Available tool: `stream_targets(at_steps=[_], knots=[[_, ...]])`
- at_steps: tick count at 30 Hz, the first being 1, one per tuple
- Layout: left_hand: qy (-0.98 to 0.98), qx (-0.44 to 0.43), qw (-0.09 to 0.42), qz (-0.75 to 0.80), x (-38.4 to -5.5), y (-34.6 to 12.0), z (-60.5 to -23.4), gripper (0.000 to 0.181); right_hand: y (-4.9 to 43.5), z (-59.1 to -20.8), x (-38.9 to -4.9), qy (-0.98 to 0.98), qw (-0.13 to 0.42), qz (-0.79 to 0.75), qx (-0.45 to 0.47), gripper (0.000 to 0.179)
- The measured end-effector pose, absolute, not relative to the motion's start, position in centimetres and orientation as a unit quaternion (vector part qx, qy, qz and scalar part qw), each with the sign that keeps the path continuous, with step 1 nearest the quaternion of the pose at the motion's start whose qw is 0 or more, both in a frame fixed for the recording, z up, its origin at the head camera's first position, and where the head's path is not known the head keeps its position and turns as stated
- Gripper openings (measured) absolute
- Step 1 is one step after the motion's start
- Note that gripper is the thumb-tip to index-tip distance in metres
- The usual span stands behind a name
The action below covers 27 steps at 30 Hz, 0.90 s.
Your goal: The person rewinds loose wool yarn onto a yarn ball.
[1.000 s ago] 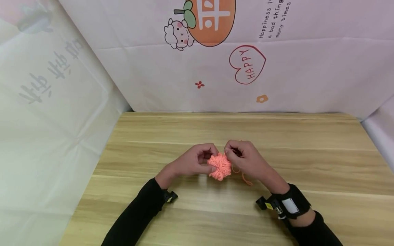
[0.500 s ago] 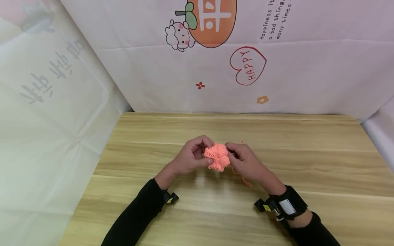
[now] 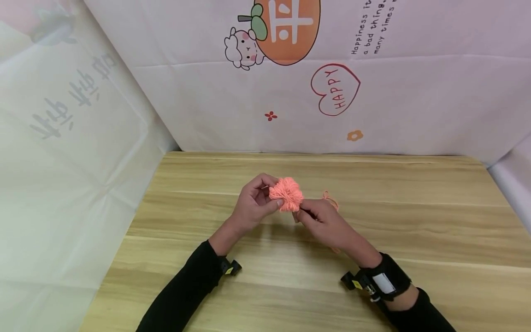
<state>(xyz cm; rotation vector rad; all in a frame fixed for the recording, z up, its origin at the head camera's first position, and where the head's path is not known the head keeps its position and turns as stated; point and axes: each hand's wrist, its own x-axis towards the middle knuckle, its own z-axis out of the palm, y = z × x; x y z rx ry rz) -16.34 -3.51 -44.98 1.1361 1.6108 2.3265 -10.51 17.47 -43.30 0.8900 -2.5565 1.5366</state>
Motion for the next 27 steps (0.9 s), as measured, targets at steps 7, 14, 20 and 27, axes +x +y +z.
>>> stream_targets(at_steps=[7, 14, 20, 27], knots=[[0.567, 0.327, 0.014, 0.756, -16.7, -3.6, -45.2, 0.025, 17.7, -44.9, -11.1, -0.819, 0.018, 0.497, 0.287, 0.032], [0.616, 0.315, -0.002, 0.722, -16.9, -3.6, -45.3, 0.025, 17.4, -43.3, -10.5, -0.815, 0.023, 0.508, 0.278, 0.035], [0.642, 0.296, 0.006, 0.707, -15.9, -3.7, -43.4, 0.022, 17.8, -44.2, -10.9, -0.815, 0.027, 0.506, 0.28, 0.031], [0.683, 0.299, 0.03, 0.666, -15.6, -3.7, -43.4, 0.021, 18.4, -43.9, -10.8, -0.811, 0.008, 0.524, 0.26, 0.027]])
